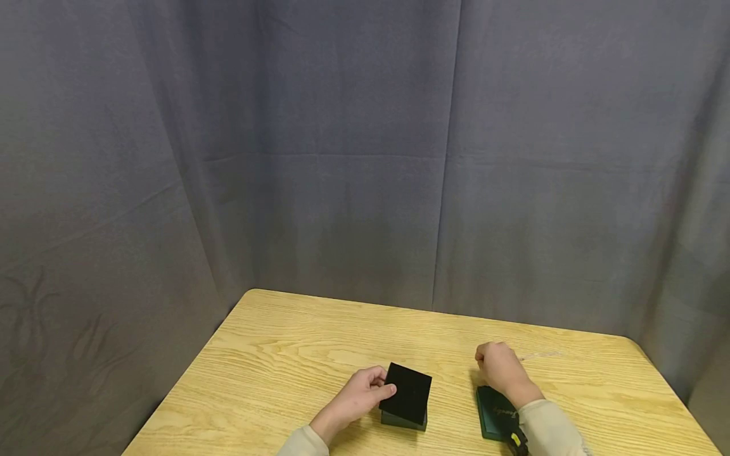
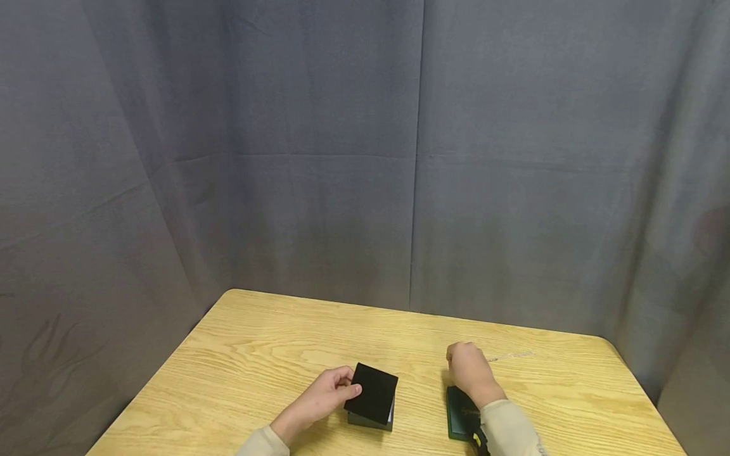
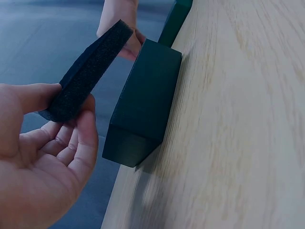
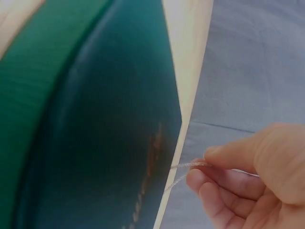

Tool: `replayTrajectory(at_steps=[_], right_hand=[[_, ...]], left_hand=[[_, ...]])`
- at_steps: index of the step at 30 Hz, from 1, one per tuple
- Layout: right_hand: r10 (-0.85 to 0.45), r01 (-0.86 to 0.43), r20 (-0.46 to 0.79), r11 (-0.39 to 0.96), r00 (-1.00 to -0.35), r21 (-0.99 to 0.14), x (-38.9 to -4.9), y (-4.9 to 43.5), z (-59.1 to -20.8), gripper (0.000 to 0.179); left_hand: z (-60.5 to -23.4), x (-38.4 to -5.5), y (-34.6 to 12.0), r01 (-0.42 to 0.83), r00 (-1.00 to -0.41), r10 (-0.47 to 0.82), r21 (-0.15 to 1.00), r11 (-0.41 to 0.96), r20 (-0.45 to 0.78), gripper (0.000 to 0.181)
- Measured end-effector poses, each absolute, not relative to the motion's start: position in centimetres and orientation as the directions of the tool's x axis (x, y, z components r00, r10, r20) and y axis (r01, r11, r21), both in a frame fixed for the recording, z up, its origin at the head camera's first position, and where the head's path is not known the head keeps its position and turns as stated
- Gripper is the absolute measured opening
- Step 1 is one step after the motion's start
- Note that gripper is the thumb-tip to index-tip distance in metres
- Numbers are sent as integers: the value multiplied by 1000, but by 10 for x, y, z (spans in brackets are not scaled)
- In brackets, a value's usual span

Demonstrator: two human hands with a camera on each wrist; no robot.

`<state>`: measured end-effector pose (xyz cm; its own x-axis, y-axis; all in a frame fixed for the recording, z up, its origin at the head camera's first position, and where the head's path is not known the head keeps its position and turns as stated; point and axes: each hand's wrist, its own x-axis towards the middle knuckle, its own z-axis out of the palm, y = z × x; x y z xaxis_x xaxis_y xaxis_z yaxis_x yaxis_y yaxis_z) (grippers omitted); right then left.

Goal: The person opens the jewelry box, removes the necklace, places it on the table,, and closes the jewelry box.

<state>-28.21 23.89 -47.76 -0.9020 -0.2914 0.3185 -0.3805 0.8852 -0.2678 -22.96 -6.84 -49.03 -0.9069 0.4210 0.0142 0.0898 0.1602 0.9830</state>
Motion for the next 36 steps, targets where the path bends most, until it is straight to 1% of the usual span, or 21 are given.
replayTrajectory(at_steps=[4,13,21,29,36], right_hand=[[-306,-394,325,884,-895,-251,-282,235,-480,15],[-316,-374,248,896,-916,-240,-282,227,-486,15],[-323,-369,211,898,-923,-239,-280,220,-489,29],[-338,-375,174,888,-925,-265,-278,218,-487,25],[-354,-391,175,877,-919,-279,-277,219,-487,12]], left_hand=[[-491,-230,-68,87,-906,423,984,156,13,16],[-494,-231,-67,113,-904,427,978,173,29,14],[-495,-231,-65,114,-905,424,980,166,34,14],[-494,-231,-65,113,-908,418,979,171,32,18],[-490,-229,-63,120,-915,403,973,198,31,16]])
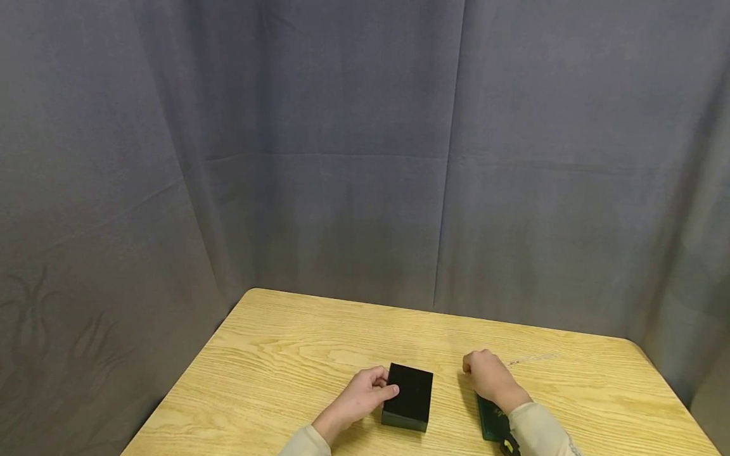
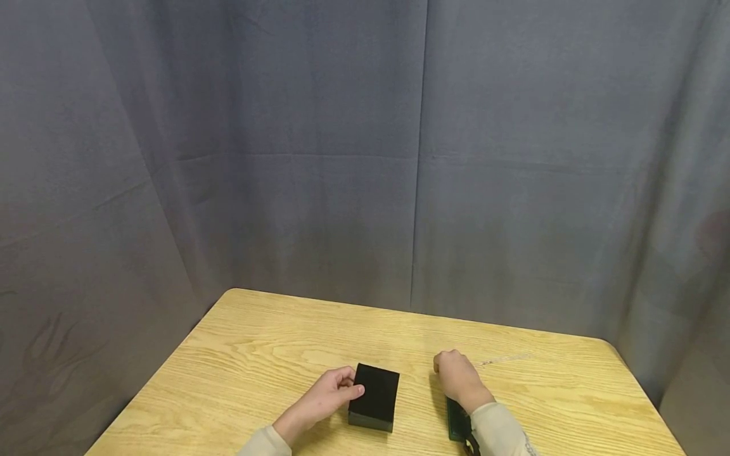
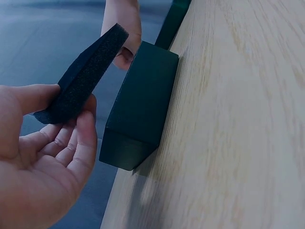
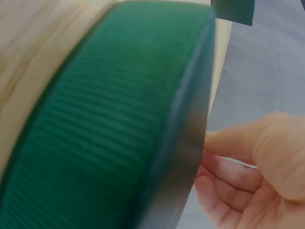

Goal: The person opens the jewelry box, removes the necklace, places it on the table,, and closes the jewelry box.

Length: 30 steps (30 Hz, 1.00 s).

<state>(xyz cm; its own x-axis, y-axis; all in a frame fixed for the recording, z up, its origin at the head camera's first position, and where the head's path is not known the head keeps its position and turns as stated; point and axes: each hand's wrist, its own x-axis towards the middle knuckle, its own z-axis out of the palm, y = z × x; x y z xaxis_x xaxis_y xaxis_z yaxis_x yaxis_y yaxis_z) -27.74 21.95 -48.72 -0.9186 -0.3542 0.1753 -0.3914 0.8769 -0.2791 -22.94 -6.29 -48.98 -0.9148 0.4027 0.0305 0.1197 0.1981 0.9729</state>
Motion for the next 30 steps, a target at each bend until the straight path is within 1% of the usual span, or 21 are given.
replayTrajectory(at_steps=[6,11,17,22,26,30], right_hand=[[-309,-338,139,880,-941,-334,-276,217,-483,5],[-273,-306,138,872,-952,-383,-273,211,-476,9],[-278,-317,152,819,-948,-478,-269,205,-474,7],[-321,-340,139,742,-937,-577,-267,203,-473,18],[-350,-317,90,674,-933,-667,-264,201,-474,27],[-368,-296,63,622,-928,-725,-261,197,-473,33]], left_hand=[[-490,-230,-62,116,-917,397,974,195,29,17],[-492,-231,-61,108,-919,393,977,185,27,18],[-472,-219,-61,115,-922,386,980,161,45,18],[-467,-215,-61,120,-925,375,980,159,53,19],[-466,-215,-61,121,-925,376,979,163,52,19],[-469,-217,-60,114,-924,379,980,165,44,20]])
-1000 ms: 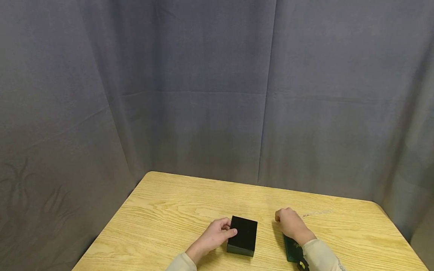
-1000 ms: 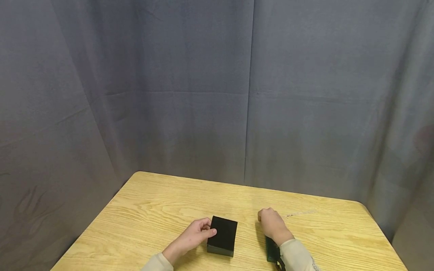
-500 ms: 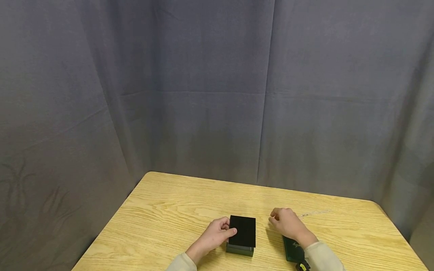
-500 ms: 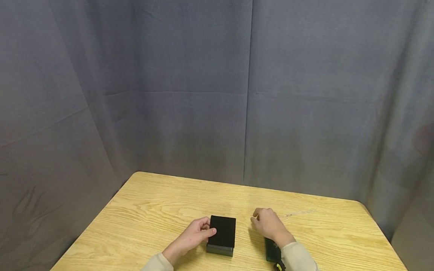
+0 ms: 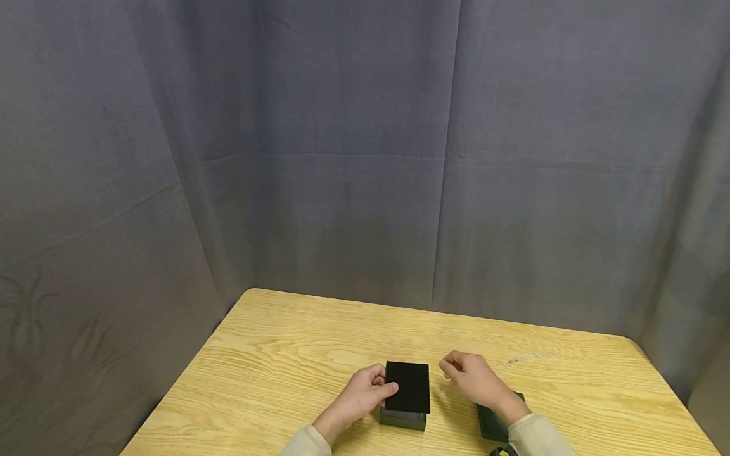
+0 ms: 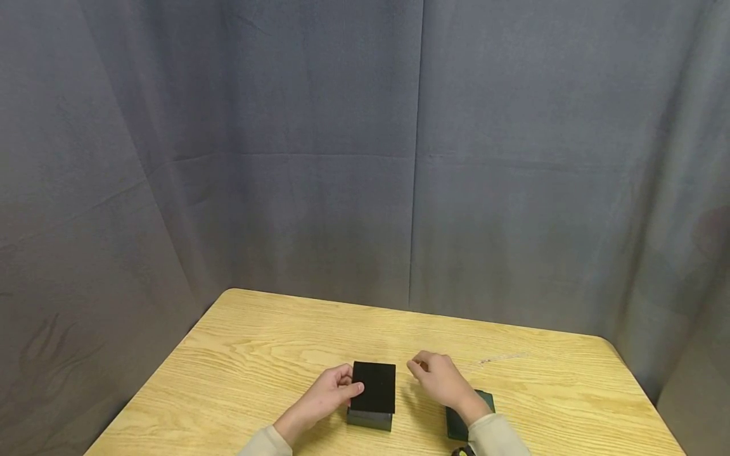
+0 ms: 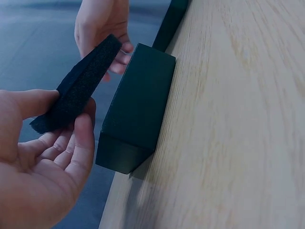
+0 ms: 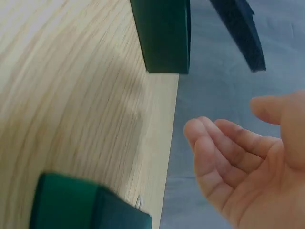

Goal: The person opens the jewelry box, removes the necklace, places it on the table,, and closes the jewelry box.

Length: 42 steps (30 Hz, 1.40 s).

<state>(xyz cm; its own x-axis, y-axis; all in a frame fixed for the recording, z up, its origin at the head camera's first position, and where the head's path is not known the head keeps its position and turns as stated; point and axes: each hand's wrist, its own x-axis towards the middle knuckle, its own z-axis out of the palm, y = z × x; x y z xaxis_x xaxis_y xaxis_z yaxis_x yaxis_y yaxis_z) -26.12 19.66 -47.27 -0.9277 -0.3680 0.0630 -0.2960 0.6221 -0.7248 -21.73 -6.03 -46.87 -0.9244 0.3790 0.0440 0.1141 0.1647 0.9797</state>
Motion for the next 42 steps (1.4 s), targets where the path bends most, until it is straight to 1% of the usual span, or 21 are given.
replayTrajectory(at_steps=[7,17,21,24,28,30,34,39,42], right_hand=[[-399,-280,51,540,-916,-794,-256,187,-470,38],[-413,-256,38,486,-910,-835,-252,176,-466,47],[-434,-277,51,476,-899,-835,-248,173,-462,40],[-445,-282,50,471,-894,-836,-248,172,-463,37],[-454,-283,44,473,-890,-834,-251,173,-468,40],[-456,-284,42,477,-889,-831,-251,172,-466,42],[-457,-275,30,480,-889,-833,-251,170,-467,45],[-475,-287,28,483,-879,-827,-252,169,-471,34],[-482,-298,37,477,-875,-827,-252,168,-473,30]], left_hand=[[-490,-231,-60,97,-926,378,979,177,23,21],[-494,-234,-59,99,-931,365,977,187,25,19],[-494,-234,-58,109,-931,363,975,192,33,17],[-485,-230,-57,118,-932,360,972,202,38,14],[-485,-229,-56,126,-933,356,969,214,43,12],[-493,-234,-56,125,-933,359,968,218,40,14],[-493,-234,-58,118,-927,373,971,210,32,16],[-493,-235,-58,118,-926,376,968,220,28,17],[-493,-235,-58,118,-927,373,969,218,29,17]])
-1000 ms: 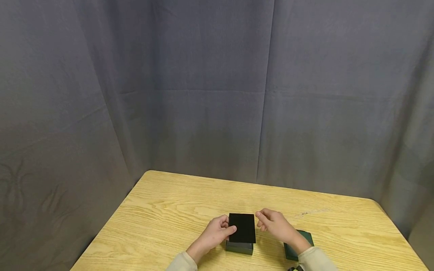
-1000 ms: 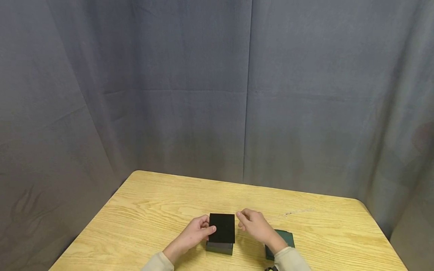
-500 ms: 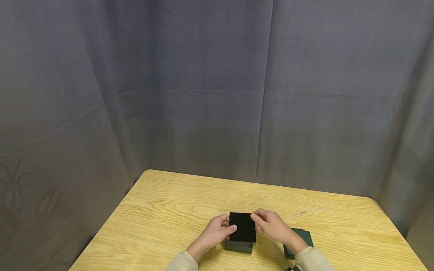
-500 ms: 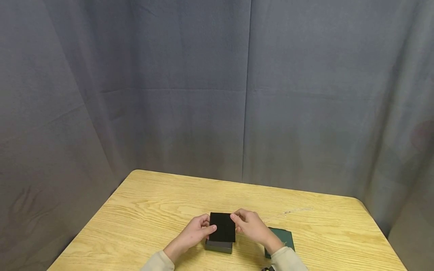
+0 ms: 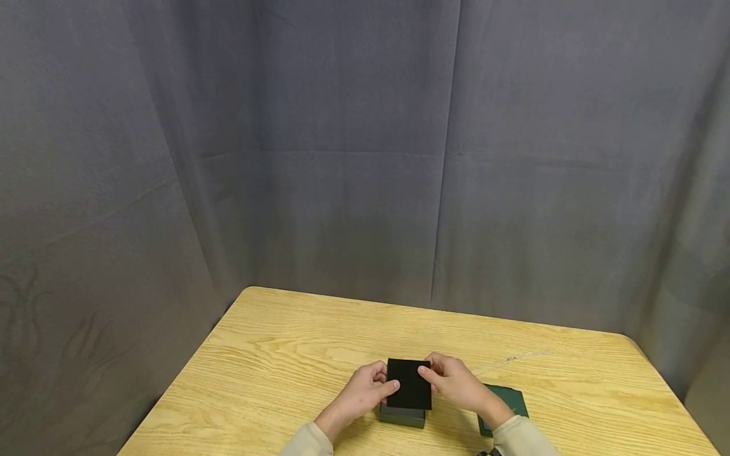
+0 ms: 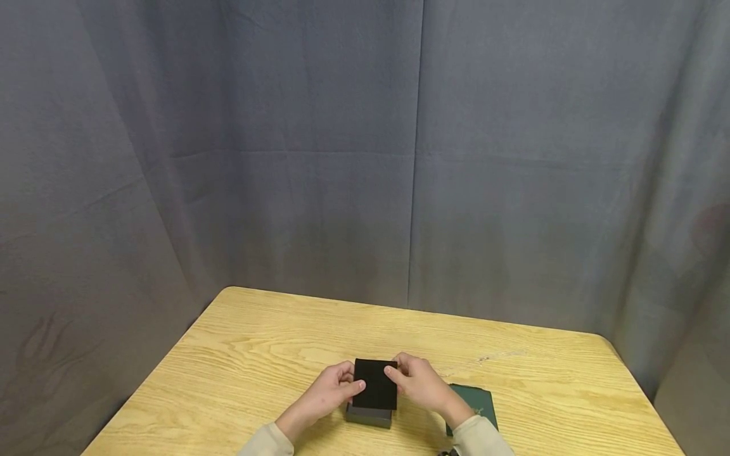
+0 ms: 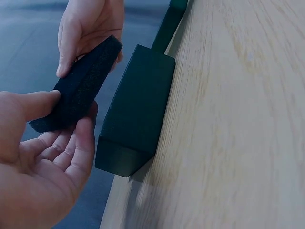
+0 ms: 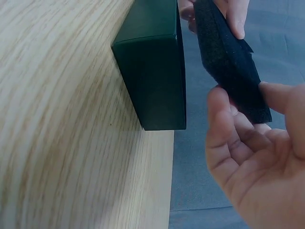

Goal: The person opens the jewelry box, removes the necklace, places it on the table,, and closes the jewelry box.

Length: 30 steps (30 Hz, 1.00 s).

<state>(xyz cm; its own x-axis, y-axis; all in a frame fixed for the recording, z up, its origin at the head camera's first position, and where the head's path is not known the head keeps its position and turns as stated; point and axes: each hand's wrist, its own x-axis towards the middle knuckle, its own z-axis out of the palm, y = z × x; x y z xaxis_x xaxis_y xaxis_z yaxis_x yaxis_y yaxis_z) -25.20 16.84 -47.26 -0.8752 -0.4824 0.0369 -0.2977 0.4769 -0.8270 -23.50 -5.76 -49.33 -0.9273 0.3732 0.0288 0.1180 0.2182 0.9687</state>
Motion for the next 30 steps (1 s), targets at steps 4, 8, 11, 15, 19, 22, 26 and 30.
replayTrajectory(at_steps=[4,8,11,15,19,22,26,30], right_hand=[[-485,-300,39,475,-874,-827,-249,167,-470,27],[-484,-299,34,483,-875,-823,-245,165,-464,21],[-475,-295,36,485,-879,-823,-244,165,-463,20],[-455,-291,45,487,-889,-823,-248,168,-468,24],[-450,-283,49,471,-892,-836,-251,172,-473,27],[-453,-284,49,468,-890,-837,-252,174,-475,30],[-455,-289,47,481,-889,-828,-252,175,-475,31],[-454,-285,40,485,-890,-827,-252,175,-475,32]], left_hand=[[-493,-235,-58,113,-928,372,971,209,28,15],[-492,-236,-60,124,-922,386,965,232,25,16],[-492,-237,-63,148,-916,400,953,264,32,23],[-492,-239,-66,201,-912,407,929,310,62,31],[-494,-240,-68,257,-909,406,898,359,97,35],[-495,-240,-70,276,-908,407,871,405,99,43],[-496,-239,-71,271,-911,408,838,474,63,62],[-496,-237,-71,252,-905,425,814,524,7,80]])
